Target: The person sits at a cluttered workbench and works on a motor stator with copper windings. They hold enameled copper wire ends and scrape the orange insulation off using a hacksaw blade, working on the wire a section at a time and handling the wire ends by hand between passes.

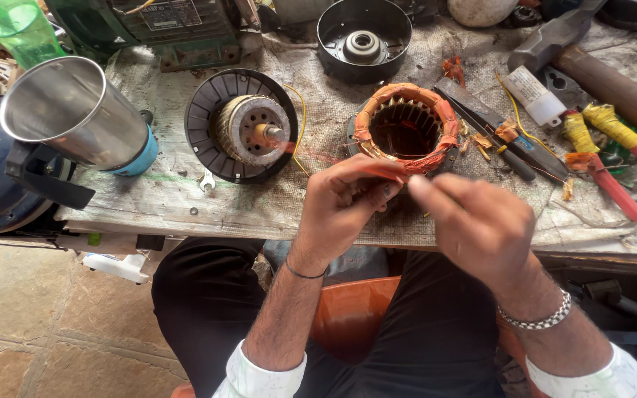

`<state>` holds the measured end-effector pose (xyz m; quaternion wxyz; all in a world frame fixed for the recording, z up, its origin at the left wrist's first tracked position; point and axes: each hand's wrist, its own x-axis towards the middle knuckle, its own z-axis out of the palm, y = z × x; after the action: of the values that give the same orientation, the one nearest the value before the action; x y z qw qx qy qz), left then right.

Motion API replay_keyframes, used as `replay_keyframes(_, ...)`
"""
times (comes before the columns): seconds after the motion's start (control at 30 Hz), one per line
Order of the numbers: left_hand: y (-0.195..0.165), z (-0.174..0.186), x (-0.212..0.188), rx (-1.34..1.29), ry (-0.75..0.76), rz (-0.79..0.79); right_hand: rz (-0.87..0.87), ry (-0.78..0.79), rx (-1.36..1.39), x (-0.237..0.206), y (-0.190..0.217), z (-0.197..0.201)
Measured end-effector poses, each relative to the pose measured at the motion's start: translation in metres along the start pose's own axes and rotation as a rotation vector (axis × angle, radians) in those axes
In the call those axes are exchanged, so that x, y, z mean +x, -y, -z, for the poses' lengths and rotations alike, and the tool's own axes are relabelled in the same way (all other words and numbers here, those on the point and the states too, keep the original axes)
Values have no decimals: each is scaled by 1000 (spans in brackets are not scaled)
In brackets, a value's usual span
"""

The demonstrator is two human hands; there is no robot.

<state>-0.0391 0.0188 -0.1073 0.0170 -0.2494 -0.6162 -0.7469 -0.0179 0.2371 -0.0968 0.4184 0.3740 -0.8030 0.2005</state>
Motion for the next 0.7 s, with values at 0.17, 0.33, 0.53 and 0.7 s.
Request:
replay_keyframes(0.17, 1, 3, 1, -99, 5, 44, 45, -69, 53, 0, -2, 0)
replay_keyframes(0.33, 0, 4, -2, -131, 0, 66, -55, -64, -17, -3, 0, -2)
replay_keyframes(0.53, 1, 0, -6, -53, -2, -31, 24, -60, -6, -3, -1, -1)
replay_keyframes(0.7, 0, -2, -5, -59, -11, -83, 29, -40, -22, -5, -1, 0)
